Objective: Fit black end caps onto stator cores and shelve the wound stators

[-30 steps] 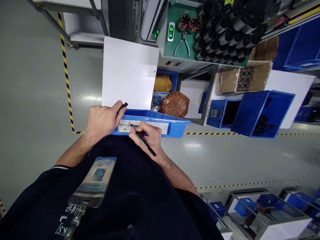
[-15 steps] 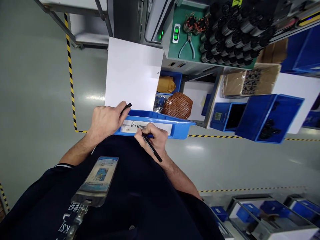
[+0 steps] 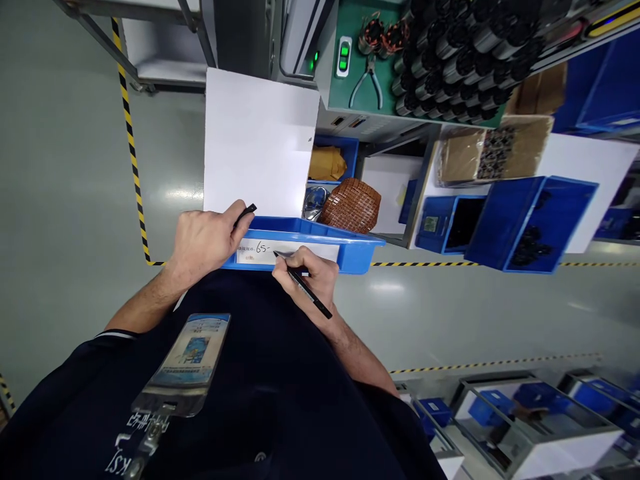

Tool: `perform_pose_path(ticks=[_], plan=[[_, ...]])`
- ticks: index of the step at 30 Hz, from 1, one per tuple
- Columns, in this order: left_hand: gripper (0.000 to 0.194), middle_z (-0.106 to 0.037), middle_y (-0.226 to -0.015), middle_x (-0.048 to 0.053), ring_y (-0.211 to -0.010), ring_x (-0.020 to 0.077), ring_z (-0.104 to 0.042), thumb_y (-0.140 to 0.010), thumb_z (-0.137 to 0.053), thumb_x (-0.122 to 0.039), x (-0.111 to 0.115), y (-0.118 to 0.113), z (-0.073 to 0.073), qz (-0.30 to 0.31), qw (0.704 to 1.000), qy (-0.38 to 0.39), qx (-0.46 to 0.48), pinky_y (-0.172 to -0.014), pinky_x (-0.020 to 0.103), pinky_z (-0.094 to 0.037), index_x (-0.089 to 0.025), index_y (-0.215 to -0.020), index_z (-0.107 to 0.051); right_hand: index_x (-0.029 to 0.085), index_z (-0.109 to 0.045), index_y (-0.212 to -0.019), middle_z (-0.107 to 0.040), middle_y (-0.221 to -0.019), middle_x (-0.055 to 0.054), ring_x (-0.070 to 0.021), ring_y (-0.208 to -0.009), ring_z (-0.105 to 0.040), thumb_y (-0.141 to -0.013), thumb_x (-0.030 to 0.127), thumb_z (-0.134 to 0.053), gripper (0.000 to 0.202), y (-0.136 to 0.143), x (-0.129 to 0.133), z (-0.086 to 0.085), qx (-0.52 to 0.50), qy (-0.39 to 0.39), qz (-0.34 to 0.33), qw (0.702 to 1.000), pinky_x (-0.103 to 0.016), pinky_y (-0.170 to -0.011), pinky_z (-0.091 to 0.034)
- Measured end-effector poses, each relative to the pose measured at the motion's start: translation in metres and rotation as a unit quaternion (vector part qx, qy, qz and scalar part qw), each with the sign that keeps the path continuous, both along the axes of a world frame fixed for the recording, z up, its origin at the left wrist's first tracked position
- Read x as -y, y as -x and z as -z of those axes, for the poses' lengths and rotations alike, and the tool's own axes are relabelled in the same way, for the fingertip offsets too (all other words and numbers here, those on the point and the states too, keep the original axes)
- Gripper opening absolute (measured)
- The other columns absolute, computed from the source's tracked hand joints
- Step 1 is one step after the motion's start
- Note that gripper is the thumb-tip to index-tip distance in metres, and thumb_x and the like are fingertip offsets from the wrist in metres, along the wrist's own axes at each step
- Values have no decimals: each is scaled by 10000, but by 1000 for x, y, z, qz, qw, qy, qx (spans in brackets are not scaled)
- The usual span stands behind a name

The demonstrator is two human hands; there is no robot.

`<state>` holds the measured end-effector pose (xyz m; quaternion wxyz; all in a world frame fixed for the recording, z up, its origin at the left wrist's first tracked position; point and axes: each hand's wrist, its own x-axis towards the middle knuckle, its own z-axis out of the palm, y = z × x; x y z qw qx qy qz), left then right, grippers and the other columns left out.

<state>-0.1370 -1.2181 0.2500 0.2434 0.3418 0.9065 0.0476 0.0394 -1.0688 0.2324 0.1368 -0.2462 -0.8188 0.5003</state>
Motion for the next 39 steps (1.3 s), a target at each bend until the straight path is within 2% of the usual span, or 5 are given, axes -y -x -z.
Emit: perform_pose_path(ticks=[5, 16, 24, 35, 39], plan=[[659, -811, -796, 130, -750, 314, -768, -1238, -275, -617, -1, -1, 2, 2, 1000, 3, -12, -676, 388, -269, -244, -1381, -799, 248, -521, -729, -553, -650, 66, -105, -579, -493, -991, 277, -834, 409, -1, -1, 2, -2, -2, 4, 1000, -293, -568, -420], [639, -810, -772, 115, -718, 300, -762, -1246, -302, -599, 1, -3, 4, 10, 1000, 5, -28, -656, 376, -231, -235, -1382, -809, 246, -494, -720, -530, -633, 75, -94, -552, -496, -976, 251, -834, 426, -5, -2, 7, -27, -2, -8, 1000, -281, -545, -410], [640, -814, -771, 118, -725, 310, -767, -1246, -309, -602, 4, 0, 3, 10, 1000, 4, -29, -659, 382, -218, -239, -1398, -815, 263, -495, -741, -570, -630, 67, -125, -567, -565, -1008, 398, -856, 469, -6, -8, 6, -1, 39, 41, 998, -305, -599, -532], [628, -762, -714, 101, -672, 289, -717, -1243, -327, -587, -2, -4, 3, 0, 999, 7, -48, -652, 374, -217, -245, -1336, -846, 244, -534, -753, -573, -668, 71, -100, -592, -523, -1006, 282, -836, 396, -4, -10, 3, 1, 14, 31, 999, -289, -586, -426], [647, -731, -685, 91, -640, 284, -688, -1240, -306, -597, -3, -5, 4, 3, 998, 1, -57, -644, 377, -215, -243, -1311, -843, 232, -528, -729, -551, -664, 76, -84, -582, -487, -987, 230, -830, 397, -4, -12, -1, -4, 13, 9, 1000, -279, -579, -400]])
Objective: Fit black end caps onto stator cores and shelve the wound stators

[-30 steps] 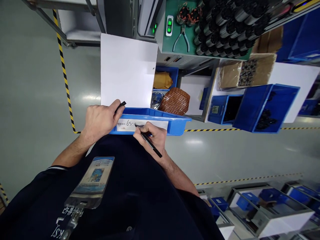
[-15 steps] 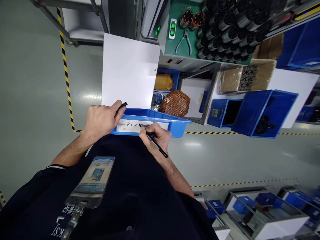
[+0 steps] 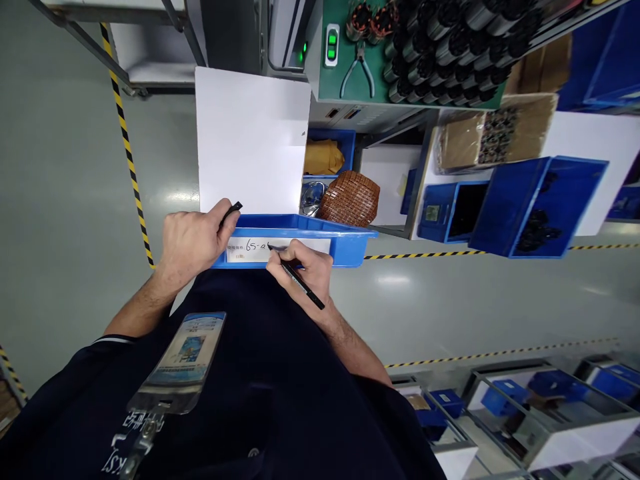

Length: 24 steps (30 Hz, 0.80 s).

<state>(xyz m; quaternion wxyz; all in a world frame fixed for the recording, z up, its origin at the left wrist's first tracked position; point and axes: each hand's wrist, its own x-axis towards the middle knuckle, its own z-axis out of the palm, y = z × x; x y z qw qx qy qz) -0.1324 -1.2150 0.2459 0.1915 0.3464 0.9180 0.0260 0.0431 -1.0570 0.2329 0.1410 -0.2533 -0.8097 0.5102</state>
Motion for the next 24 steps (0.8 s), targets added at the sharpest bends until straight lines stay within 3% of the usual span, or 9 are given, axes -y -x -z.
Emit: perform_pose_path(ticks=[5, 24], plan=[[647, -714, -679, 85, -634, 274, -672, -1236, -300, -604, 0, 0, 0, -2, 1000, 0, 7, -653, 380, -216, -247, -1315, -835, 231, -512, -712, -507, -643, 82, -78, -561, -453, -957, 191, -818, 395, -2, -2, -1, -18, -16, -15, 1000, -278, -556, -369], [600, -769, -747, 114, -671, 283, -695, -1226, -334, -581, -4, -3, -3, -18, 999, 7, 30, -676, 387, -253, -243, -1316, -821, 244, -490, -709, -514, -631, 70, -96, -566, -443, -989, 255, -807, 422, 0, -1, 4, -25, -40, 31, 998, -290, -555, -375]])
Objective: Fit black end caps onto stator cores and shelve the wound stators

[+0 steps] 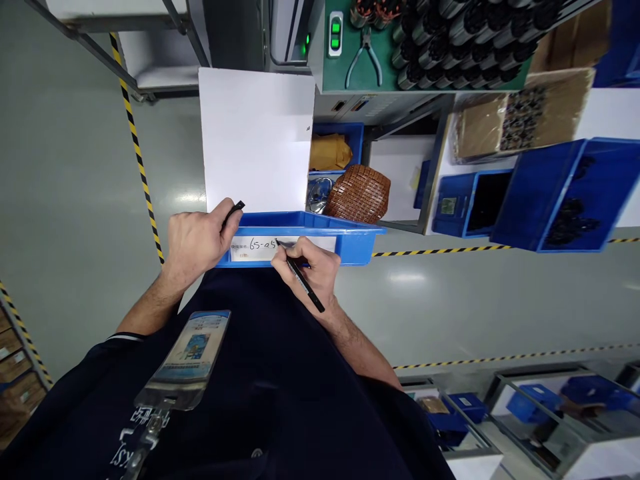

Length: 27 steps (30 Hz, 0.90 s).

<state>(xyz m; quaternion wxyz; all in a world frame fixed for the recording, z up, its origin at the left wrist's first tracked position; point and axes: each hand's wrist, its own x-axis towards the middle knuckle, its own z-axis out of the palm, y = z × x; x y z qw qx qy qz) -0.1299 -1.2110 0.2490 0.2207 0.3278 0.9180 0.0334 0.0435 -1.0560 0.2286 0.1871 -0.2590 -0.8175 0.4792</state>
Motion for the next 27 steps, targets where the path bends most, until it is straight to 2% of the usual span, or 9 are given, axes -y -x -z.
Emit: perform_pose_path(ticks=[7, 12, 16, 19, 24, 27], plan=[[614, -769, -752, 120, -678, 299, -699, -1227, -317, -576, 1, 0, -1, 1, 1000, 6, -6, -670, 398, -245, -243, -1319, -825, 241, -504, -727, -526, -640, 80, -90, -554, -459, -978, 194, -820, 406, -8, -3, -3, -34, 18, 6, 999, -289, -545, -369], [613, -764, -741, 110, -669, 287, -698, -1230, -316, -577, 0, -1, 1, 8, 1000, 6, -17, -665, 394, -236, -245, -1317, -824, 243, -516, -718, -527, -639, 68, -102, -575, -482, -1001, 265, -833, 425, -10, -4, -4, 9, 23, 7, 1000, -298, -566, -384], [619, -759, -734, 112, -671, 293, -705, -1231, -307, -580, -1, -3, 3, 12, 1000, 10, -27, -659, 397, -222, -249, -1317, -823, 253, -470, -693, -487, -619, 66, -104, -560, -468, -943, 222, -801, 415, -10, -6, -4, 10, 20, 11, 1000, -293, -554, -399], [631, -761, -739, 114, -676, 293, -706, -1234, -291, -579, -2, -4, 4, 16, 999, 10, -33, -659, 398, -222, -253, -1339, -821, 256, -469, -711, -507, -629, 67, -102, -567, -471, -951, 216, -792, 405, -10, -7, -3, 2, 13, 26, 1000, -287, -559, -404], [619, -765, -756, 116, -677, 281, -690, -1231, -299, -577, -3, -5, 6, 7, 999, 16, -44, -672, 397, -215, -257, -1304, -824, 248, -486, -704, -493, -641, 71, -92, -548, -428, -955, 212, -807, 409, -17, -18, 0, -27, 51, -48, 997, -292, -534, -362], [610, -760, -760, 115, -676, 282, -677, -1226, -304, -582, -5, -4, 7, 1, 999, 20, -42, -683, 397, -213, -257, -1276, -819, 258, -482, -709, -527, -643, 69, -103, -539, -473, -940, 217, -814, 406, -22, -29, 0, -41, 47, -36, 997, -293, -530, -420]])
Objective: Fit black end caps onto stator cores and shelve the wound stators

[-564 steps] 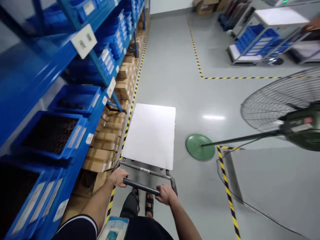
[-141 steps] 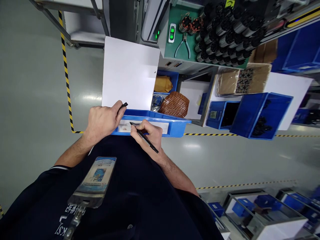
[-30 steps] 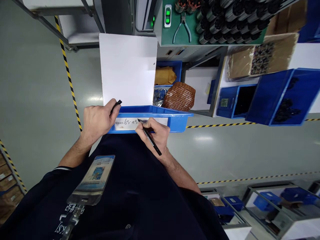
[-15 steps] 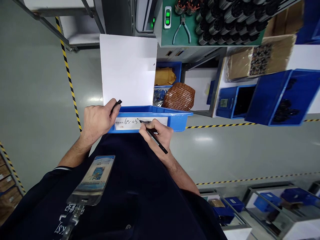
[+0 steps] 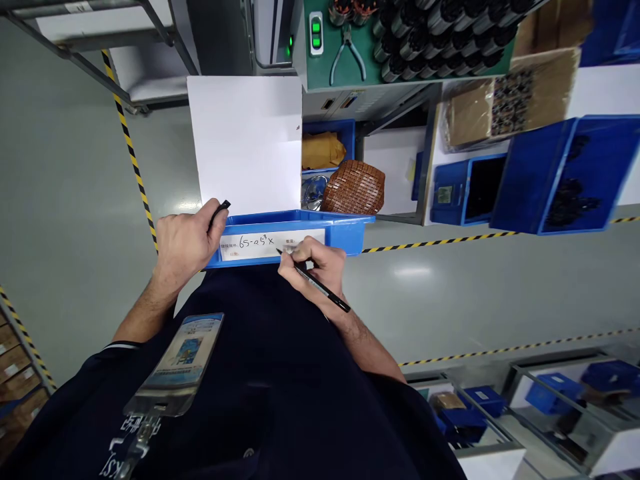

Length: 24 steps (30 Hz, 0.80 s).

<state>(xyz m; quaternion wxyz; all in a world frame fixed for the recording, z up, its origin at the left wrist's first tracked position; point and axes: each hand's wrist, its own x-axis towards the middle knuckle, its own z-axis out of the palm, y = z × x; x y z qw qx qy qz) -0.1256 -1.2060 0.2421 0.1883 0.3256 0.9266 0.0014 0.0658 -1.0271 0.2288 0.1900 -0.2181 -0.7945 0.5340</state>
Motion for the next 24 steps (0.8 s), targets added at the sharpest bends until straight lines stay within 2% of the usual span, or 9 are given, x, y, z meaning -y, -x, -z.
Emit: perform_pose_path(ticks=[4, 6, 13, 24], plan=[[607, -755, -758, 113, -673, 280, -670, -1224, -313, -580, -2, 1, 1, 8, 1000, -4, -2, -686, 396, -221, -251, -1265, -821, 254, -506, -726, -519, -635, 80, -93, -540, -465, -935, 178, -812, 378, 0, -6, 1, -15, -90, 7, 996, -276, -526, -398], [616, -752, -752, 111, -669, 281, -666, -1225, -303, -573, -4, 2, 1, 14, 1000, 1, -9, -679, 396, -224, -247, -1264, -824, 250, -498, -732, -503, -622, 88, -82, -529, -442, -945, 159, -798, 380, 2, -6, 4, -19, -106, -4, 994, -273, -517, -364], [630, -729, -723, 92, -642, 262, -639, -1221, -286, -582, -8, -3, 3, 9, 1000, 6, -13, -667, 391, -222, -252, -1275, -820, 251, -498, -731, -527, -644, 84, -84, -544, -466, -955, 194, -795, 375, 2, -7, 12, -5, -79, 19, 997, -273, -524, -385], [638, -732, -721, 93, -639, 255, -638, -1223, -290, -580, -10, -3, 3, -1, 1000, 12, -17, -664, 397, -224, -242, -1258, -830, 235, -508, -736, -483, -659, 89, -74, -569, -388, -1006, 212, -806, 403, 1, -10, 5, 12, -36, 5, 999, -296, -546, -312]])
